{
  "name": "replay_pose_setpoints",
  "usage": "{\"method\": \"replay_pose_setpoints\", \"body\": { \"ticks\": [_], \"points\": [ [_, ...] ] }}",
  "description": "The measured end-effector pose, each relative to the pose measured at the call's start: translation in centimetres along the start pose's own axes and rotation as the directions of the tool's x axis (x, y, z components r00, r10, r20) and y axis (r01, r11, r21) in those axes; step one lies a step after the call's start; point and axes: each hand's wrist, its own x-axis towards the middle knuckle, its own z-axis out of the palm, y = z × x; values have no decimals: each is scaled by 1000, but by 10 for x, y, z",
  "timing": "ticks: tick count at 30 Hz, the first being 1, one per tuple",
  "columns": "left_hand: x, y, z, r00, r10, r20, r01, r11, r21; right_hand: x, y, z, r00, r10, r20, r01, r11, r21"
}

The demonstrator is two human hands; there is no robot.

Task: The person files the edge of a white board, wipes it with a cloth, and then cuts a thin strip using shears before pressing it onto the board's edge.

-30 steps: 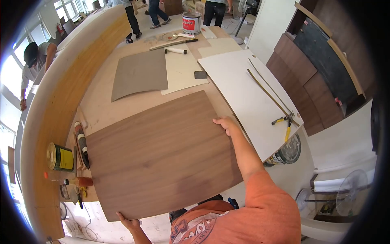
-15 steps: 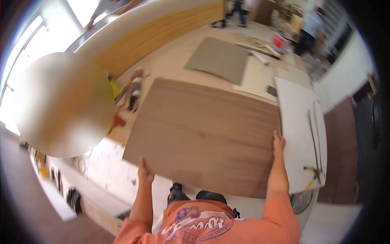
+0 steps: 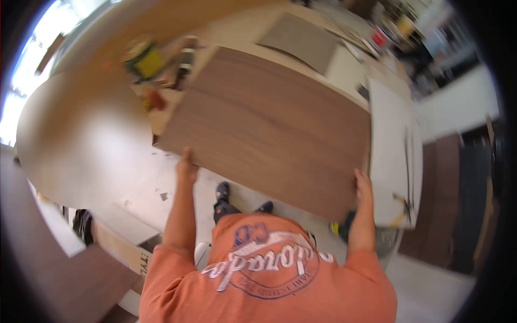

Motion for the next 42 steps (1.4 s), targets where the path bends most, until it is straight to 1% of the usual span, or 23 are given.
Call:
{"method": "replay_pose_setpoints", "body": {
  "ticks": [4,8,10,11,13,14,15,16,20,22,23,24,25,26,28,31,32,33,34,37,40,41,42],
  "points": [
    [10,16,-13,999,-28,-35,34,980,197,22,18,10,991,46,-125,-50,998,-25],
    [4,23,7,999,-48,19,42,975,219,26,-3,29,968,-156,-197,145,987,-67],
    [-6,29,7,999,-36,-8,36,922,385,1,-19,32,973,-132,-189,91,973,-214],
    [-9,29,8,1000,-28,-1,25,873,487,-4,-11,36,921,-276,-275,117,869,-481],
    [7,26,-7,935,349,-61,-129,495,859,-27,-2,45,858,-441,-263,94,639,-764],
    [1,23,-7,790,594,152,-285,136,949,-48,-2,53,864,-454,-217,103,582,-807],
    [4,28,-12,634,635,442,-288,-337,897,-66,0,62,874,-445,-195,65,506,-860],
    [-22,27,14,550,597,584,-267,-536,801,-79,1,69,887,-427,-176,25,424,-905],
    [-38,8,76,872,16,490,-265,-825,499,-114,-7,104,940,-329,-93,66,440,-895],
    [-25,-18,93,719,-223,658,-594,-688,417,-142,-25,140,951,-309,-8,122,401,-908],
    [-23,-32,100,610,-325,723,-731,-583,354,-131,-18,167,944,-315,97,251,497,-830],
    [-35,-47,114,610,-345,714,-788,-168,592,-145,-28,192,904,-345,252,426,761,-489],
    [-49,-67,128,603,-375,704,-651,280,706,-164,-39,228,849,-476,230,518,834,-188],
    [-63,-82,144,587,-410,698,-348,651,675,-201,-65,252,774,-597,212,631,755,-179],
    [-96,-75,184,591,-457,664,37,838,544,-237,-81,302,589,-757,283,806,521,-281],
    [-154,-12,244,551,-552,625,584,791,184,-220,-75,293,260,-951,170,915,186,-358],
    [-142,13,255,234,-373,898,543,816,198,-212,-73,279,470,-859,204,833,355,-424],
    [-132,47,266,-140,-136,981,501,844,189,-206,-70,265,657,-722,217,714,504,-486],
    [-212,89,292,669,65,740,11,995,-96,-200,-66,260,808,-549,211,564,621,-544],
    [-148,118,292,501,309,808,-534,845,8,-175,-47,285,881,-470,-59,473,875,98],
    [-57,43,251,394,-84,915,-902,157,403,-225,-123,307,913,-326,243,46,677,734],
    [-45,7,230,373,-199,906,-916,78,394,-255,-157,298,852,-320,415,-183,559,809],
    [-48,-26,209,355,-250,901,-909,134,395,-247,-163,300,873,-355,334,-54,611,790]
  ]
}}
